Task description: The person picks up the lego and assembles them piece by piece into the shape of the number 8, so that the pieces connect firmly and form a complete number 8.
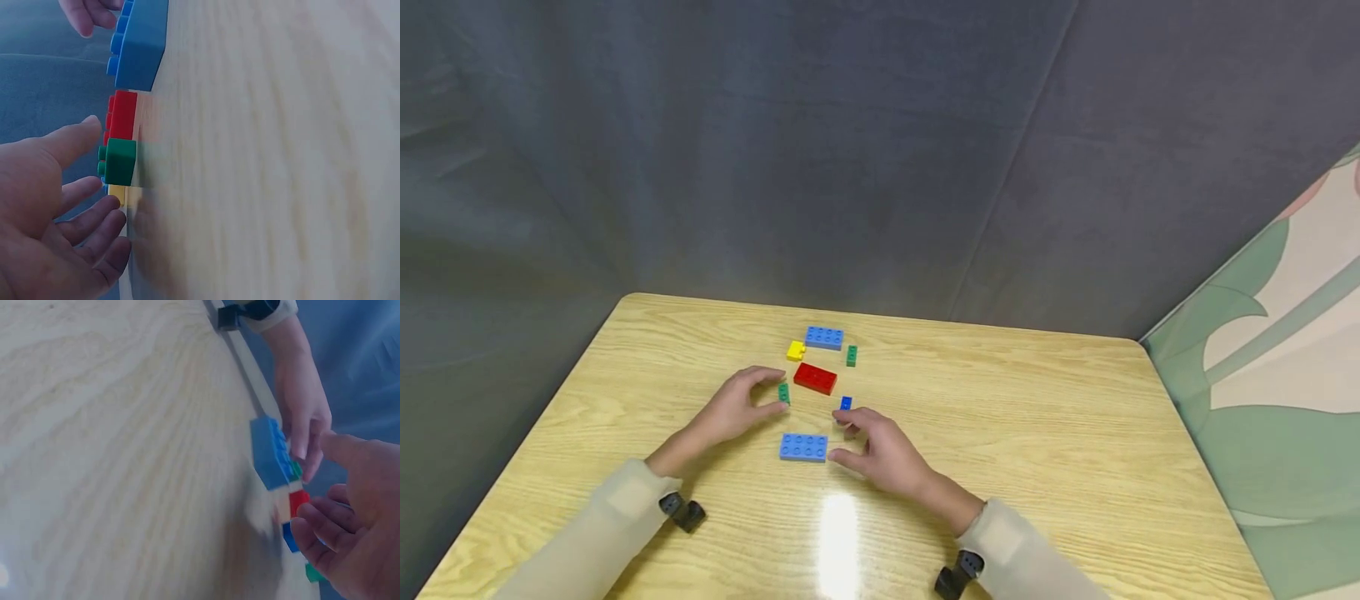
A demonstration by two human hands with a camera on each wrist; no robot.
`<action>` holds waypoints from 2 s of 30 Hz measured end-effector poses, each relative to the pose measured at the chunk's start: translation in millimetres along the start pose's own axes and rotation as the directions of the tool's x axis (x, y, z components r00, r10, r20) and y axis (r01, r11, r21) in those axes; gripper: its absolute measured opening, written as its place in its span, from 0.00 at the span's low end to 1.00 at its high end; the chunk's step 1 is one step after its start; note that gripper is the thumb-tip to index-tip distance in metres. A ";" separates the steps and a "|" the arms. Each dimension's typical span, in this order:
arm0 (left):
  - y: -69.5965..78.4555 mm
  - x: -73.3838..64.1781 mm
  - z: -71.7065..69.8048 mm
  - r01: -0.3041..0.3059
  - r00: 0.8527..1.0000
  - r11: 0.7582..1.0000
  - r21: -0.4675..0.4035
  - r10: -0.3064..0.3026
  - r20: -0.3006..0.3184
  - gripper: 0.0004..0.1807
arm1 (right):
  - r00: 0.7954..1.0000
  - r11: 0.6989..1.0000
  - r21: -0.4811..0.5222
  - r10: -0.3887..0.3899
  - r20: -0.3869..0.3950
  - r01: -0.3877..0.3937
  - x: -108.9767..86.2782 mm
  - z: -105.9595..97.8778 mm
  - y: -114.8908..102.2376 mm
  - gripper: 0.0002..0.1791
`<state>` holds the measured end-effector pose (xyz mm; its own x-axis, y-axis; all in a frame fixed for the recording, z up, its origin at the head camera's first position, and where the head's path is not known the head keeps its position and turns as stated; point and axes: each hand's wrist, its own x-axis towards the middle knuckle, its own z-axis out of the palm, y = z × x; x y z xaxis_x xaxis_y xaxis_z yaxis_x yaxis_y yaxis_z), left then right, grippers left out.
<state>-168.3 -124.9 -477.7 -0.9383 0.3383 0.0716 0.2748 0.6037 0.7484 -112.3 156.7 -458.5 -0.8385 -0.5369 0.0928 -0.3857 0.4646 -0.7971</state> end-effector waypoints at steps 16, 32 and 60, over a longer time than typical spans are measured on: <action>-2.8 4.0 3.4 0.054 0.998 0.999 -0.008 -0.054 0.027 0.21 | 0.998 0.991 -0.118 0.057 -0.016 -0.058 9.7 32.2 0.9 0.26; -2.3 4.6 3.4 0.043 0.999 0.999 0.024 -0.044 0.009 0.19 | 0.996 0.985 -0.152 0.077 -0.051 -0.084 12.9 37.4 -0.6 0.16; 9.5 -21.3 -9.0 -0.047 0.998 0.991 -0.128 0.050 0.023 0.20 | 0.994 0.984 -0.146 0.095 -0.056 -0.103 13.8 38.1 0.4 0.16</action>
<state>-147.5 -132.8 -466.2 -0.9182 0.3848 0.0935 0.2889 0.4896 0.8227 -109.3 122.6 -480.2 -0.8917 -0.4498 0.0497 -0.3495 0.6149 -0.7069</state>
